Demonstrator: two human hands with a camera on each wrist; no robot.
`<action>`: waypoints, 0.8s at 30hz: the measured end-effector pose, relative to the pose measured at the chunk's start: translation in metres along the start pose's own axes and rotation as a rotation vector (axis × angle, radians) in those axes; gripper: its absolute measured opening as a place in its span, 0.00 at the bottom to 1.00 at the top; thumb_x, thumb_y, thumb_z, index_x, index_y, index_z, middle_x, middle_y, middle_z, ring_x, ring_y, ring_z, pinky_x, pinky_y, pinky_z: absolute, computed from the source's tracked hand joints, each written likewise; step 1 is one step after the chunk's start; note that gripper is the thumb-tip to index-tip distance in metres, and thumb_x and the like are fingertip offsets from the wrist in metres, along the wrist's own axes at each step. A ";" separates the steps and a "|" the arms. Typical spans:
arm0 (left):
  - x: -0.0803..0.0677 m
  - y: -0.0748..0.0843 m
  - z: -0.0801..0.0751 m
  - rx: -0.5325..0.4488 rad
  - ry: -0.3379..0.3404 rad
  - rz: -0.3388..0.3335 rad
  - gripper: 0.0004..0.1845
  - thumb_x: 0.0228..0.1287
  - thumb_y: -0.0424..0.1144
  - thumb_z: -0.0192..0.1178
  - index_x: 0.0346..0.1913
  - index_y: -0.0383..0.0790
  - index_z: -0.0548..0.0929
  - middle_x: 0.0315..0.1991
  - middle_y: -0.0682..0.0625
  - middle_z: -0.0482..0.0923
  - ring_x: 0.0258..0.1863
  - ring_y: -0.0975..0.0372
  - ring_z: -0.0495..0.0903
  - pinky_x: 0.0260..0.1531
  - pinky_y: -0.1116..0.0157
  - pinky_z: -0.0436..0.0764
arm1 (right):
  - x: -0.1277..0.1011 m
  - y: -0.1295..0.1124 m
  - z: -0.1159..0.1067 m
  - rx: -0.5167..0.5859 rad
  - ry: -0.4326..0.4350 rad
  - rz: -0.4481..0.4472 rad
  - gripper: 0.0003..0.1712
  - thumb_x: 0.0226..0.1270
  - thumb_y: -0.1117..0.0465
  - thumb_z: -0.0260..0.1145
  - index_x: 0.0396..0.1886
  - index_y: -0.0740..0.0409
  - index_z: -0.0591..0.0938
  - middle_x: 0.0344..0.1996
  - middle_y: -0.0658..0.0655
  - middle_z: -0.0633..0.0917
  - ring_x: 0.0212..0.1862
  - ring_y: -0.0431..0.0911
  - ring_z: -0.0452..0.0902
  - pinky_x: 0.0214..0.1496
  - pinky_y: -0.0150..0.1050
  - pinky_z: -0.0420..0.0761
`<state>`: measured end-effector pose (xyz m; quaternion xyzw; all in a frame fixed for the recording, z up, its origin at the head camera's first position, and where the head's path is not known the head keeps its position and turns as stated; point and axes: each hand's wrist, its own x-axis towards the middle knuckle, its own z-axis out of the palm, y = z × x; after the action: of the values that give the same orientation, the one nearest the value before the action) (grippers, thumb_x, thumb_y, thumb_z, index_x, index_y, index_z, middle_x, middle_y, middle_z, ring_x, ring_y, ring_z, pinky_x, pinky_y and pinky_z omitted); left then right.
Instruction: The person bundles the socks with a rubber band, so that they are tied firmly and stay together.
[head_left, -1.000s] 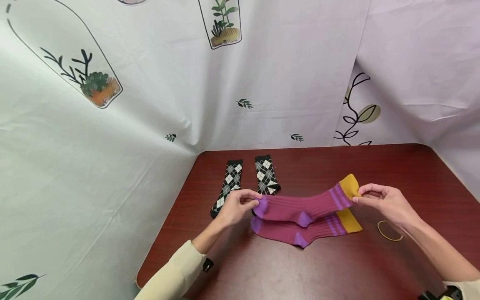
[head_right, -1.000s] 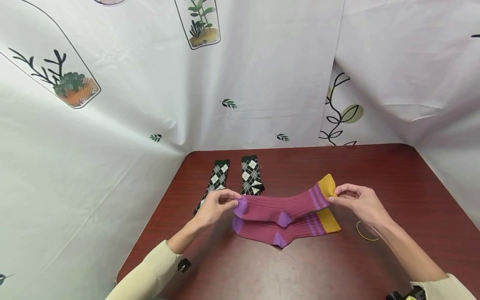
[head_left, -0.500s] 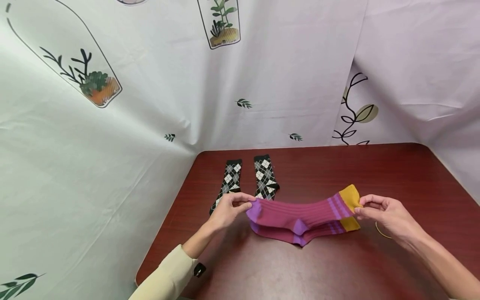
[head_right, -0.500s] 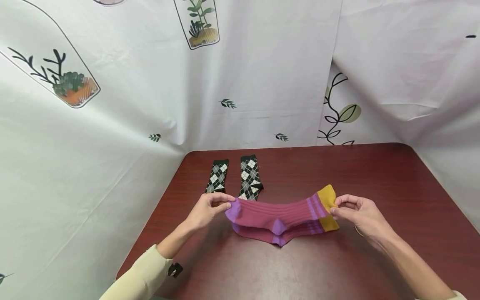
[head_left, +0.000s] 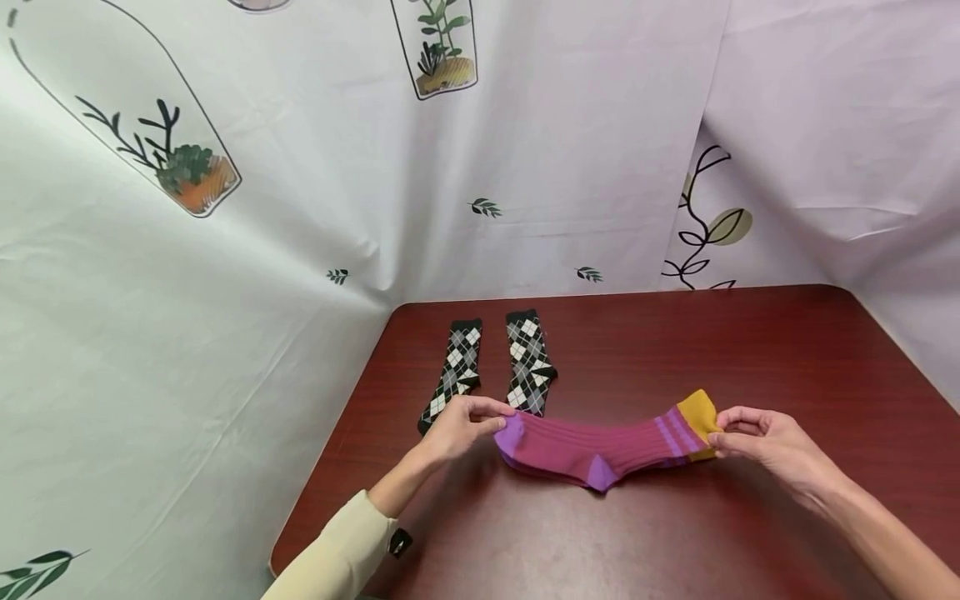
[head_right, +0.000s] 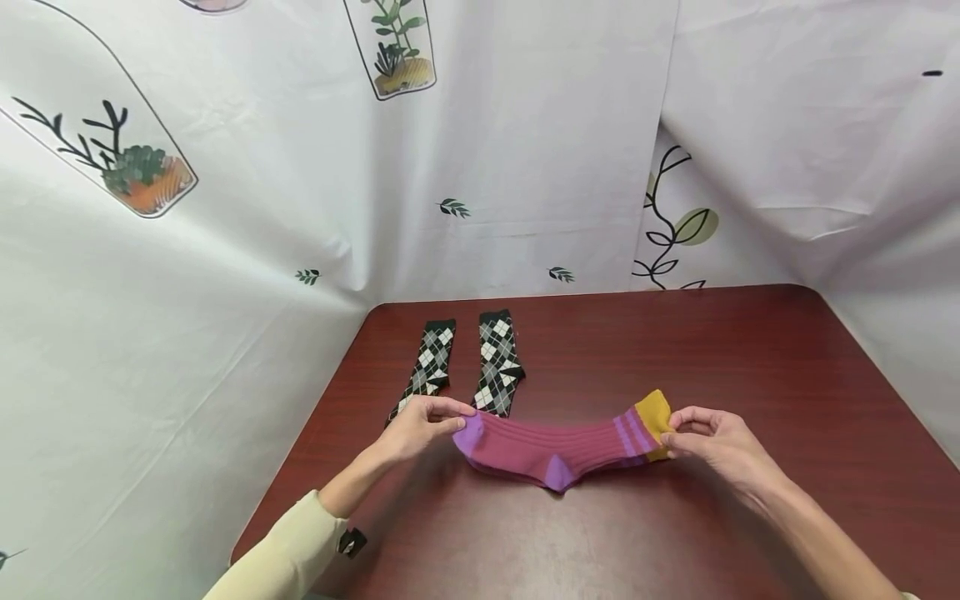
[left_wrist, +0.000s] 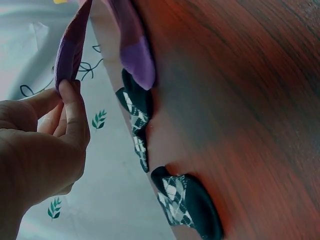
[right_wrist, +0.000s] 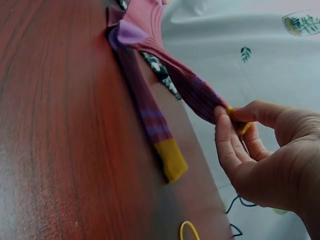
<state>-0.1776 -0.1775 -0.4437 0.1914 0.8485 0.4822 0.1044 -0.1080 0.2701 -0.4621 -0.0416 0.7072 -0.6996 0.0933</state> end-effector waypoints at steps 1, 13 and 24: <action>0.001 -0.001 0.001 0.012 -0.001 -0.003 0.11 0.65 0.35 0.66 0.49 0.45 0.88 0.46 0.50 0.86 0.38 0.59 0.85 0.42 0.50 0.83 | 0.001 0.002 0.000 -0.015 0.005 0.000 0.05 0.65 0.71 0.66 0.38 0.65 0.79 0.31 0.52 0.87 0.33 0.45 0.85 0.39 0.37 0.84; 0.009 -0.014 0.013 0.164 -0.003 0.006 0.10 0.62 0.30 0.66 0.45 0.46 0.89 0.38 0.55 0.87 0.35 0.67 0.84 0.37 0.69 0.82 | 0.007 0.014 -0.003 -0.229 0.020 0.062 0.17 0.66 0.65 0.69 0.44 0.76 0.78 0.33 0.59 0.88 0.36 0.44 0.85 0.39 0.40 0.84; 0.009 -0.017 0.016 0.298 0.032 -0.031 0.10 0.62 0.34 0.67 0.41 0.53 0.89 0.38 0.60 0.87 0.36 0.70 0.83 0.40 0.68 0.80 | 0.005 0.015 0.001 -0.469 0.056 -0.022 0.10 0.66 0.65 0.69 0.40 0.69 0.80 0.31 0.60 0.85 0.31 0.42 0.82 0.32 0.39 0.83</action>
<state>-0.1839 -0.1690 -0.4664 0.1838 0.9152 0.3521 0.0686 -0.1112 0.2682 -0.4773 -0.0504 0.8522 -0.5179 0.0537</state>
